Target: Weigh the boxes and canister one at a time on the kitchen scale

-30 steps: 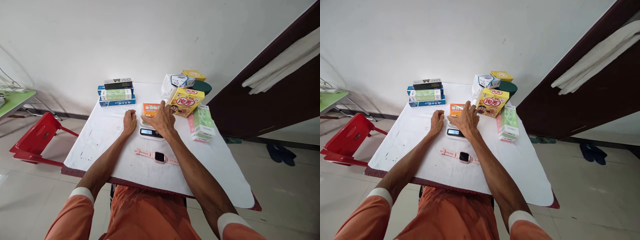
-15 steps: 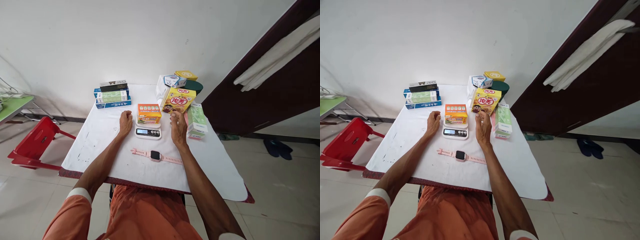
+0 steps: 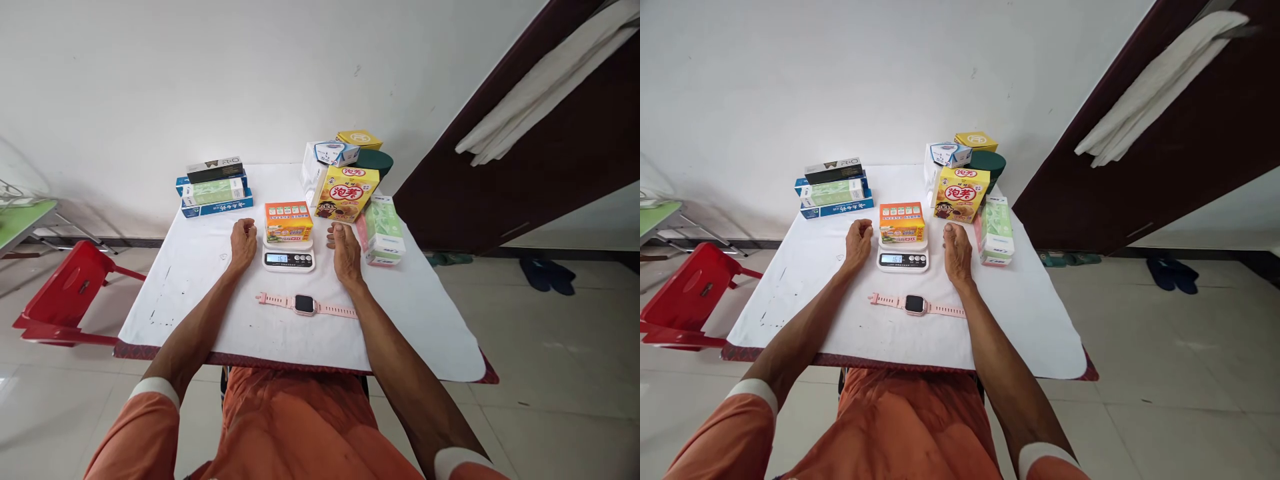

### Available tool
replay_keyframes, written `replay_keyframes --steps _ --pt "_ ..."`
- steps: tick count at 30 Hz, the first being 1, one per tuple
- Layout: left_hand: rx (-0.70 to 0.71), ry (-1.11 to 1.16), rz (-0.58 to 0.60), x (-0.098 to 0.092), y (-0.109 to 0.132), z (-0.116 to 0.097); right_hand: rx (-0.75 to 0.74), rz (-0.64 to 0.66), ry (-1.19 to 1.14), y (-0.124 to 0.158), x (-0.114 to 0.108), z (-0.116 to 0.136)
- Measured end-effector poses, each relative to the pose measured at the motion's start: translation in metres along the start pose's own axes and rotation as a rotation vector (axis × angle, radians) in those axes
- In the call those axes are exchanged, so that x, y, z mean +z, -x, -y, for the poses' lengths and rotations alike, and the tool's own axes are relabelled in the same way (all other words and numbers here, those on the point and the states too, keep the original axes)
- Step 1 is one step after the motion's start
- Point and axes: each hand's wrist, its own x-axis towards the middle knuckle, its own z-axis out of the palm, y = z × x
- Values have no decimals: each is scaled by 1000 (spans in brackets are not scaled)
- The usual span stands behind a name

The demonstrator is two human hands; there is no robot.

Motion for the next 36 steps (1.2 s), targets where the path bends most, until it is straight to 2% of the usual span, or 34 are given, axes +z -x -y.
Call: replay_keyframes --steps 8,12,15,18,21,24,30,33,36 --pt "-9 22 15 -1 0 -1 3 46 68 0 -1 -3" --pt "-16 40 9 0 0 0 -113 114 88 -6 -2 16" --pt "-15 50 8 1 -1 1 -284 252 209 -23 3 41" --pt "-14 55 2 1 -1 2 -450 464 419 -46 16 65" --pt "-15 50 0 1 -1 2 -488 699 625 -65 32 84" --pt "-17 48 3 1 -1 3 -462 813 746 -77 42 96" --pt "-13 46 9 1 0 1 -472 831 761 -83 42 106" --pt "-27 51 1 1 1 -1 -436 751 713 -81 30 107" --pt "-32 53 16 1 3 -3 -340 616 641 -80 6 106"
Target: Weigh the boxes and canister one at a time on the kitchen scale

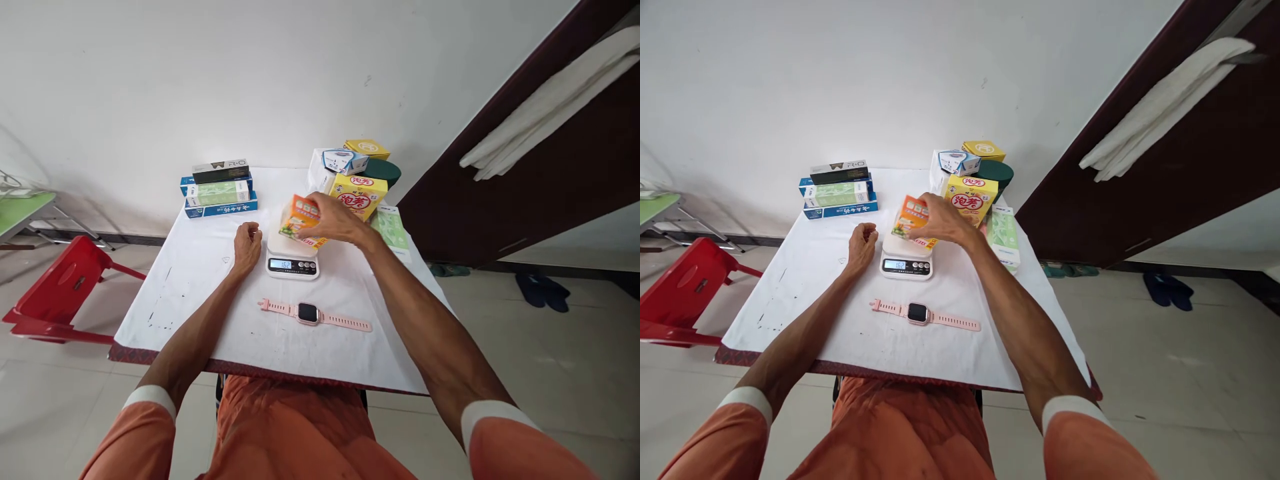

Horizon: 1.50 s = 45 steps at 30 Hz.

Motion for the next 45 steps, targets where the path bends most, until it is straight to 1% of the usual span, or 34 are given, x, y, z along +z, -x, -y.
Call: replay_keyframes --steps 3,6,9,13,16,21,26,28,31,33,35,37,39,40,41,43,45 --pt "-7 -19 12 0 1 -2 99 -73 11 15 -17 -18" --pt "-4 -36 7 0 2 -3 124 -59 93 26 -24 -38" --pt "5 -36 0 0 2 -2 147 -19 146 34 -18 -54" --pt "16 -31 1 -1 2 -2 231 18 186 40 -6 -68" --pt "15 -32 7 -1 2 -1 215 40 181 39 -6 -77" --pt "17 -14 10 -1 2 0 148 133 239 32 -14 -90" --pt "20 -12 12 0 2 1 68 242 275 22 -8 -94" --pt "25 -14 12 0 2 1 62 255 282 19 -3 -95" --pt "21 -19 8 0 3 1 83 236 276 18 -1 -95" --pt "17 -19 8 0 3 0 101 217 271 21 -3 -90" --pt "12 -22 9 0 4 0 110 196 273 25 -7 -78" --pt "10 -30 7 0 4 -1 70 138 264 24 -11 -58" --pt "12 -37 2 1 4 -1 -22 43 217 15 -10 -31" --pt "14 -39 -3 1 4 -1 -77 6 183 6 -7 -16" --pt "15 -40 -9 2 4 -1 -131 -2 150 -6 -2 0" --pt "14 -42 -24 3 4 0 -226 40 113 -36 12 32" --pt "11 -47 -33 4 4 0 -265 50 108 -72 28 60"
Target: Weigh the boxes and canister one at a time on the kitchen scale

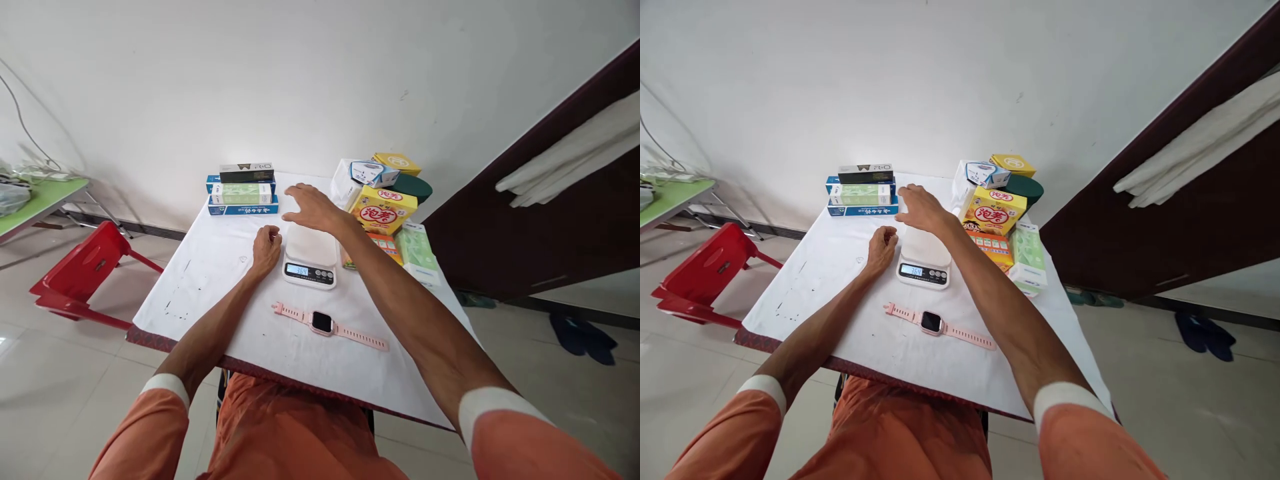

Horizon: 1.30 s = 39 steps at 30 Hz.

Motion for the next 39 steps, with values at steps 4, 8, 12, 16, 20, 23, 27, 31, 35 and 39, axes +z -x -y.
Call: replay_keyframes --steps 4,8,12,16,20,23,27,31,35,39 --pt "-14 -18 8 2 0 0 -12 -63 -7 -85 17 17" --pt "-32 -26 16 4 1 -2 -12 -86 -9 -150 26 19" --pt "-68 -23 34 4 1 -6 -12 -10 -15 -181 42 20" --pt "-89 -26 40 4 2 -9 32 56 47 -186 56 24" --pt "-95 -43 47 4 3 -11 79 78 251 -186 55 30" --pt "-98 -49 47 4 4 -12 50 85 304 -186 50 31" --pt "-92 -50 42 4 3 -12 -16 23 304 -180 43 26" --pt "-64 -50 44 5 3 -9 -7 -81 290 -156 27 17" --pt "-46 -43 39 6 2 -5 76 -84 266 -103 -1 7" --pt "-15 -19 19 6 -1 1 126 12 281 -33 -25 -1"
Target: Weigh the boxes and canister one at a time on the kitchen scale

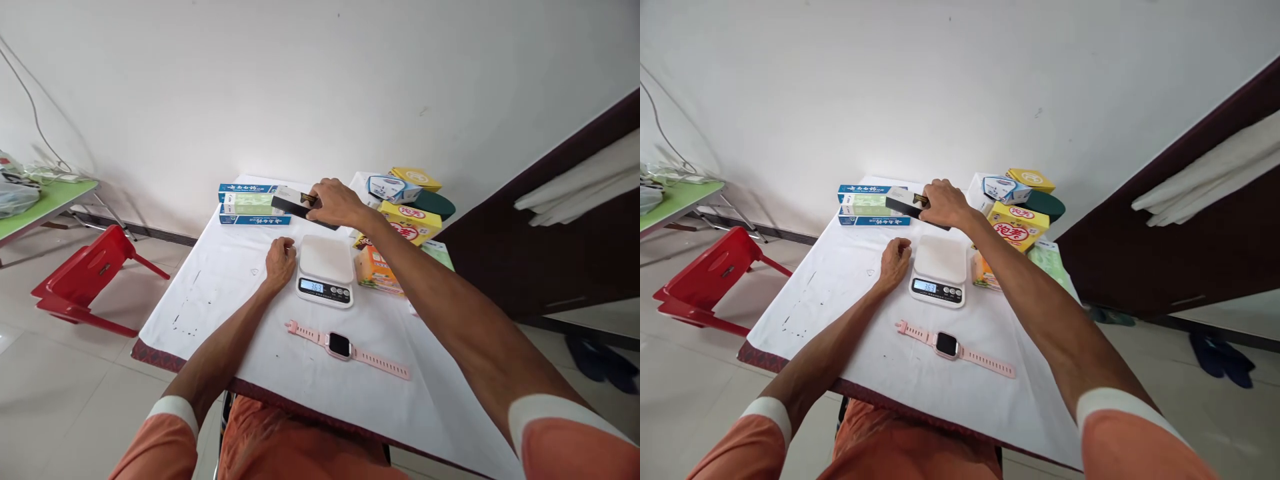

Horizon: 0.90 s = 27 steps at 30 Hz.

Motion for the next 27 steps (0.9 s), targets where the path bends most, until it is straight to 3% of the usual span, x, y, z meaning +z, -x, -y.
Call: replay_keyframes --steps 4,7,20,23,27 --pt "23 48 -15 -3 -3 4 30 117 9 55 -2 -20" --pt "-2 107 -40 -5 -5 6 46 155 4 77 6 -29" --pt "-9 113 -21 -6 -7 8 172 192 -65 90 32 -21" --pt "-24 110 -10 -7 -7 7 175 111 -146 97 31 -25" --pt "-26 124 -5 -8 -6 5 189 -220 -334 124 28 -31"
